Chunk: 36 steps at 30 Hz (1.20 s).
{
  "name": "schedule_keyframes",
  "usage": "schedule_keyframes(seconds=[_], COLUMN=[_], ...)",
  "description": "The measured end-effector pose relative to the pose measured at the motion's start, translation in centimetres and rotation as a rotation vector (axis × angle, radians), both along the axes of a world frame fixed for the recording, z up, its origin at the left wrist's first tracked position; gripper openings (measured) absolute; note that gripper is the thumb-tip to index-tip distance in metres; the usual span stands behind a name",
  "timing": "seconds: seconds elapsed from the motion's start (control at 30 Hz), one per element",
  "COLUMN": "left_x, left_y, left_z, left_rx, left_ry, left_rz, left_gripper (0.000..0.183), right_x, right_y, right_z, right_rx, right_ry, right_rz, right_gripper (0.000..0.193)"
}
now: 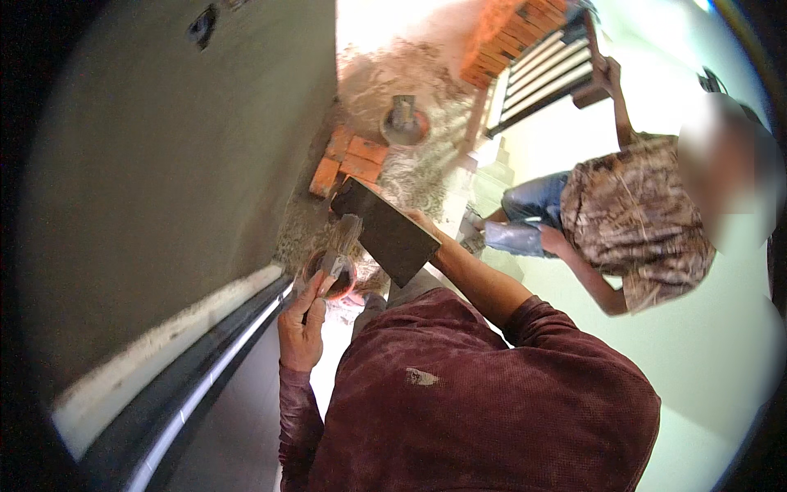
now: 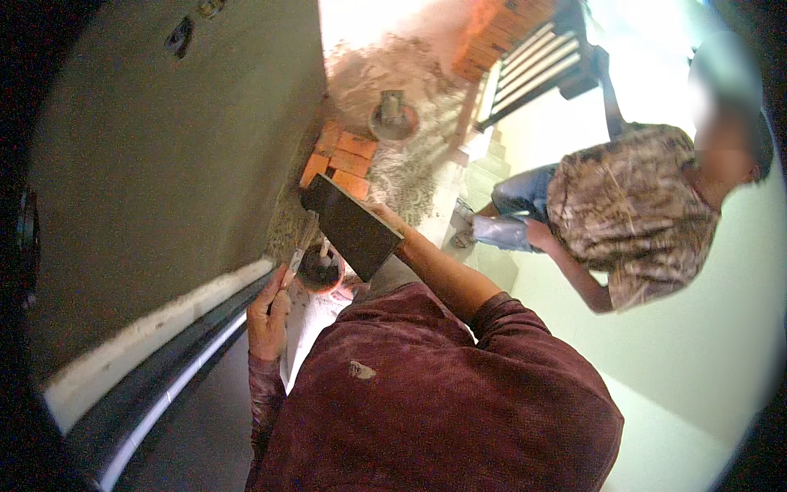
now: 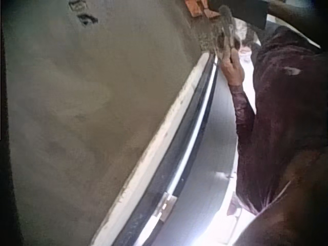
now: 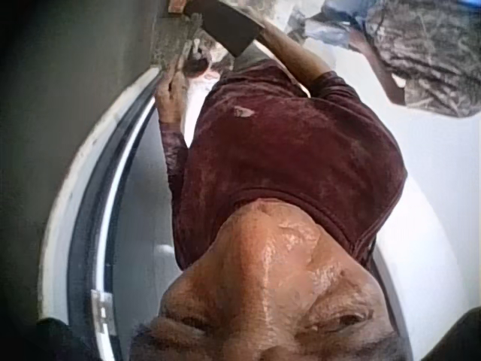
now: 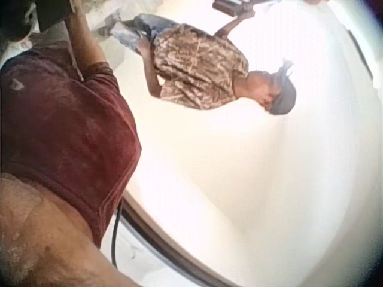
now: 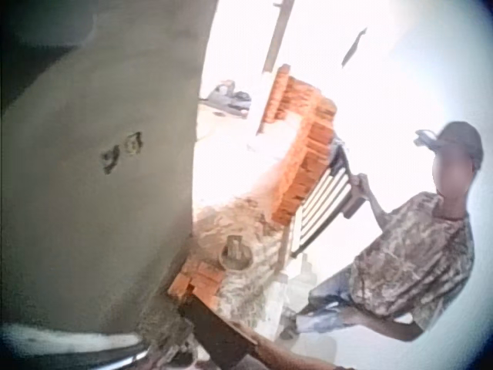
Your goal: The person scoops cement from a bucket with a trowel and applies it to a wall, then smooths the surface with a brush and a float. The person works on a vertical wall surface in a room under construction.
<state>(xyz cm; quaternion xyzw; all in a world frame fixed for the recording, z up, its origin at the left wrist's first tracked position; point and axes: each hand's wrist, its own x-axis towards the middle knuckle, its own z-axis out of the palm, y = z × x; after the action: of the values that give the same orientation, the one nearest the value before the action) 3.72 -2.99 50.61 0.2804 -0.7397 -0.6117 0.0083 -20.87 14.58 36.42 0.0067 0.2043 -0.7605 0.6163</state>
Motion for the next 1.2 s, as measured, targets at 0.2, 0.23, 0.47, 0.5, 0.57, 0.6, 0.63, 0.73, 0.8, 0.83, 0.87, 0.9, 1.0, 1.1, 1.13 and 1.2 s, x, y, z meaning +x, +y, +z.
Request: schedule_keyframes(seconds=[0.2,0.23,0.47,0.5,0.57,0.6,0.63,0.73,0.8,0.83,0.87,0.9,1.0,1.1,1.13,1.2], left_x=[-5.2,-6.1,-16.7,-18.5,-22.0,-24.0,-26.0,-33.1,-37.7,-40.4,-42.9,-44.7,-48.5,-51.0,-51.1,-50.3], left_y=[-0.6,-0.6,-0.7,-0.7,-1.0,-1.1,-0.9,-0.7,-0.4,-0.2,0.1,0.0,-1.2,-1.1,-1.6,-1.9], left_z=[-2.4,-2.6,-4.3,-4.5,-5.9,-6.6,-7.8,-12.7,-16.1,-18.4,-21.3,-24.8,-40.3,-43.8,-43.1,-40.9], left_rx=[0.046,0.064,-0.249,-0.214,-0.153,-0.149,-0.136,-0.113,-0.113,-0.106,-0.101,-0.139,-0.085,0.324,0.415,0.590], left_ry=[0.114,0.138,0.107,0.069,0.097,0.100,0.100,0.139,0.080,-0.008,-0.101,-0.078,-0.020,-0.130,-0.182,-0.275], left_rz=[-0.215,-0.241,-0.367,-0.373,-0.337,-0.338,-0.341,-0.378,-0.427,-0.425,-0.423,-0.398,-0.180,0.010,0.059,0.126], left_gripper=[0.040,0.040,0.039,0.041,0.040,0.039,0.038,0.039,0.041,0.042,0.043,0.044,0.045,0.046,0.044,0.040], right_x=[-1.5,-1.9,-9.6,-11.0,-13.6,-15.0,-16.2,-21.8,-24.9,-26.8,-28.5,-29.3,-32.2,-35.7,-36.9,-39.1], right_y=[6.4,6.2,5.6,5.9,5.2,4.8,5.0,6.2,7.2,7.7,8.2,8.7,7.6,7.3,5.4,4.0], right_z=[-2.2,-1.7,-3.8,-5.1,-4.5,-3.9,-4.2,-8.3,-11.3,-12.8,-14.4,-15.8,-18.6,-25.6,-26.7,-32.0], right_rx=[0.231,0.216,0.115,0.120,0.003,-0.010,-0.015,0.085,0.250,0.328,0.287,0.251,0.533,0.796,0.869,1.011], right_ry=[0.030,0.029,-0.087,-0.084,0.020,0.023,0.021,0.077,0.188,0.247,0.223,0.193,0.249,0.165,0.219,0.555], right_rz=[-0.268,-0.257,-0.258,-0.254,-0.267,-0.284,-0.305,-0.336,-0.367,-0.369,-0.332,-0.292,-0.269,-0.270,-0.185,0.000], right_gripper=[0.030,0.030,0.034,0.035,0.037,0.039,0.040,0.046,0.048,0.050,0.050,0.050,0.051,0.048,0.045,0.040])
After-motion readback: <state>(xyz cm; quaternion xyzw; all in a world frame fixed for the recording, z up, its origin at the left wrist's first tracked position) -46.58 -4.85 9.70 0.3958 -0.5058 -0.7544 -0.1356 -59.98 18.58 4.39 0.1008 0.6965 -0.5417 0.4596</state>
